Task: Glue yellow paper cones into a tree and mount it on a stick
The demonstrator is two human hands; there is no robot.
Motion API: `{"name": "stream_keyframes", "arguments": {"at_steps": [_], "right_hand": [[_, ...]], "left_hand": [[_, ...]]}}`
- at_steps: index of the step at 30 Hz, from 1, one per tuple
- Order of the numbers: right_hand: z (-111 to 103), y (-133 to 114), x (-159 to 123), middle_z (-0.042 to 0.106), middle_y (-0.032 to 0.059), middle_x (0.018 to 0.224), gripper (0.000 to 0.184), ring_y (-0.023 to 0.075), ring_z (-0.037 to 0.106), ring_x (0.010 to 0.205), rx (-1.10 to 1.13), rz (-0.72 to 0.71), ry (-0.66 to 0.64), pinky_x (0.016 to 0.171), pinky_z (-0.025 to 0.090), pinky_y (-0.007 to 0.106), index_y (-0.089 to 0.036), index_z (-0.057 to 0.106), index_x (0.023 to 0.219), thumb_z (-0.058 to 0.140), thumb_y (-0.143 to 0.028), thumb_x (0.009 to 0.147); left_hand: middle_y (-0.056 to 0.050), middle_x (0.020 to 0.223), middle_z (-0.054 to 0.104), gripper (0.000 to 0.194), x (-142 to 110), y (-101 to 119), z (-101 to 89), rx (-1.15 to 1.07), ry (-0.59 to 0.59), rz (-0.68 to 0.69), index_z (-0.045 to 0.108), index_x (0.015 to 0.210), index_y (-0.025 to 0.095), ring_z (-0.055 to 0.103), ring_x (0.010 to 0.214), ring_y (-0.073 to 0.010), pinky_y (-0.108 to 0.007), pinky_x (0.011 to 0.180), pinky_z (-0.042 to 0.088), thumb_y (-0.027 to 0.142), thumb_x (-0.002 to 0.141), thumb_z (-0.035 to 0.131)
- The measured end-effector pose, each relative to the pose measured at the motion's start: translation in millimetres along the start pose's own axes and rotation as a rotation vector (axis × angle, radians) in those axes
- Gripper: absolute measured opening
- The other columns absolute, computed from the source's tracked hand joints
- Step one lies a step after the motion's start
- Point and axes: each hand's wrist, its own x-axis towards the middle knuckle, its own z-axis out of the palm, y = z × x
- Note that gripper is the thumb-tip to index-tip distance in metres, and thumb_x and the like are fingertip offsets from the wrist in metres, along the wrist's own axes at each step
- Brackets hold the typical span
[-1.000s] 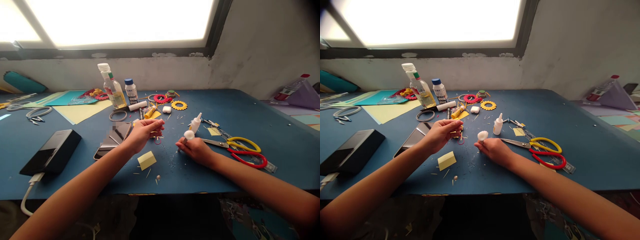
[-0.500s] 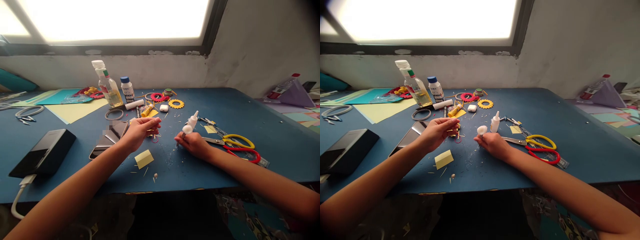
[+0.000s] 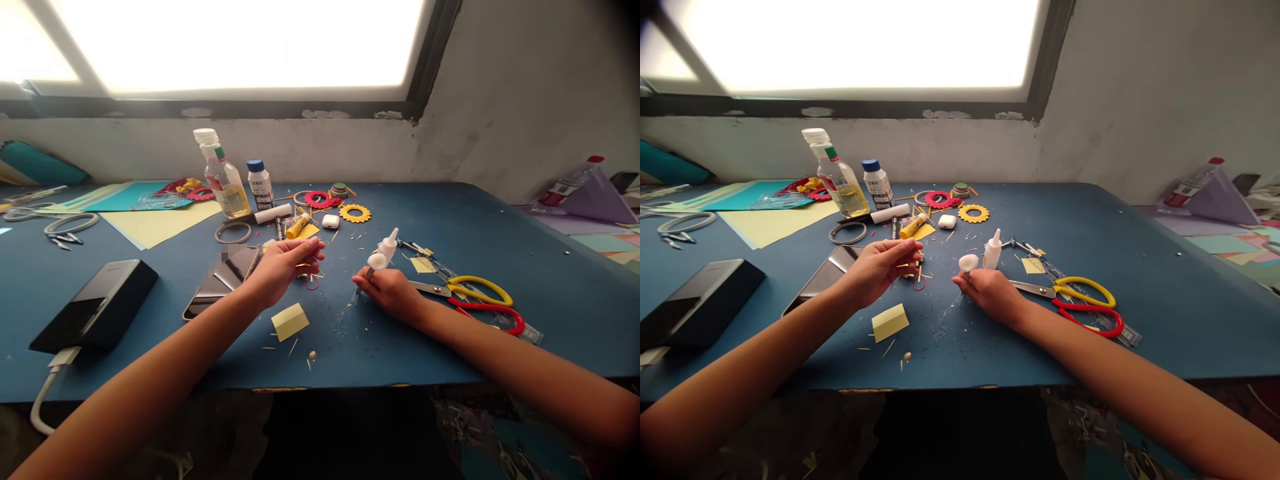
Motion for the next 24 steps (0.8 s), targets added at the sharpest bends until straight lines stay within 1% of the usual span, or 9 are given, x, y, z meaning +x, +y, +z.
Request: {"name": "stream_keyframes", "arguments": {"at_steps": [7, 10, 14, 16, 18, 19, 21, 22, 24], "right_hand": [[3.0, -3.5, 2.9, 0.065, 0.0082, 0.068, 0.048, 0.0152, 0.06, 0.059, 0.004, -0.007, 0.029, 0.059, 0.044, 0.026, -0.016, 0.057, 0.076, 0.029, -0.048, 0.099], [5.0, -4.1, 3.6, 0.064, 0.008, 0.066, 0.05, 0.0146, 0.059, 0.057, -0.019, -0.002, 0.042, 0.058, 0.044, 0.025, -0.016, 0.056, 0.073, 0.027, -0.048, 0.099], [4.6, -4.9, 4.9, 0.064, 0.0076, 0.065, 0.05, 0.0149, 0.06, 0.057, -0.017, 0.002, 0.041, 0.057, 0.044, 0.025, -0.017, 0.056, 0.073, 0.027, -0.048, 0.099], [3.8, -5.8, 5.7, 0.064, 0.0076, 0.065, 0.051, 0.0152, 0.06, 0.057, -0.014, 0.008, 0.041, 0.057, 0.044, 0.025, -0.017, 0.055, 0.072, 0.026, -0.049, 0.099], [3.3, -6.9, 6.1, 0.064, 0.0077, 0.065, 0.051, 0.0154, 0.059, 0.057, -0.003, 0.009, 0.029, 0.057, 0.045, 0.025, -0.017, 0.054, 0.072, 0.026, -0.05, 0.099], [3.3, -7.4, 6.1, 0.064, 0.0079, 0.065, 0.051, 0.0155, 0.06, 0.057, 0.008, 0.019, 0.035, 0.057, 0.045, 0.026, -0.017, 0.054, 0.072, 0.026, -0.05, 0.099], [3.3, -8.1, 5.9, 0.064, 0.0079, 0.066, 0.05, 0.0155, 0.06, 0.057, 0.031, 0.038, 0.042, 0.057, 0.045, 0.026, -0.017, 0.054, 0.072, 0.027, -0.05, 0.099], [3.3, -8.1, 5.8, 0.064, 0.0076, 0.066, 0.049, 0.0155, 0.06, 0.057, 0.047, 0.038, 0.035, 0.057, 0.044, 0.026, -0.017, 0.054, 0.072, 0.028, -0.049, 0.099], [2.9, -7.0, 5.8, 0.064, 0.0065, 0.066, 0.046, 0.0156, 0.059, 0.057, 0.102, 0.038, 0.035, 0.057, 0.044, 0.026, -0.018, 0.054, 0.072, 0.031, -0.048, 0.098]], "left_hand": [[-0.002, 0.068, 0.064, 0.036, -0.4, -1.9, 1.2, 0.048, 0.003, 0.006, 0.069, 0.079, 0.012, 0.058, 0.059, -0.0088, -0.023, 0.062, 0.05, 0.047, 0.069, 0.075], [0.001, 0.06, 0.058, 0.038, -0.5, -3.1, 2.9, 0.115, -0.005, 0.019, 0.064, 0.069, 0.012, 0.056, 0.054, -0.0088, -0.024, 0.06, 0.048, 0.049, 0.07, 0.073], [0.003, 0.051, 0.05, 0.046, -0.3, -4.0, 4.7, 0.189, -0.019, 0.049, 0.051, 0.053, 0.014, 0.051, 0.048, -0.0084, -0.023, 0.056, 0.045, 0.052, 0.074, 0.068], [0.003, 0.048, 0.047, 0.049, -0.6, -4.1, 4.5, 0.215, -0.019, 0.063, 0.048, 0.049, 0.014, 0.047, 0.046, -0.0074, -0.023, 0.055, 0.044, 0.053, 0.075, 0.066], [0.002, 0.055, 0.054, 0.042, -1.4, -4.2, 3.6, 0.244, -0.007, 0.075, 0.057, 0.057, 0.014, 0.049, 0.049, -0.0079, -0.023, 0.056, 0.045, 0.051, 0.072, 0.069], [0.0, 0.063, 0.059, 0.036, -1.9, -4.4, 3.0, 0.267, -0.002, 0.085, 0.063, 0.067, 0.014, 0.052, 0.053, -0.0089, -0.024, 0.057, 0.045, 0.049, 0.07, 0.072], [-0.002, 0.078, 0.065, 0.036, -3.0, -5.3, 1.7, 0.362, -0.006, 0.127, 0.068, 0.09, 0.017, 0.056, 0.061, -0.0112, -0.024, 0.058, 0.047, 0.046, 0.069, 0.074], [-0.003, 0.082, 0.066, 0.037, -3.6, -6.1, 1.1, 0.442, -0.015, 0.166, 0.068, 0.095, 0.018, 0.057, 0.063, -0.0121, -0.024, 0.058, 0.047, 0.045, 0.071, 0.073], [-0.004, 0.081, 0.067, 0.031, -5.0, -8.0, 0.8, 0.656, -0.052, 0.273, 0.07, 0.091, 0.017, 0.056, 0.064, -0.0131, -0.024, 0.057, 0.044, 0.044, 0.077, 0.067]]}}
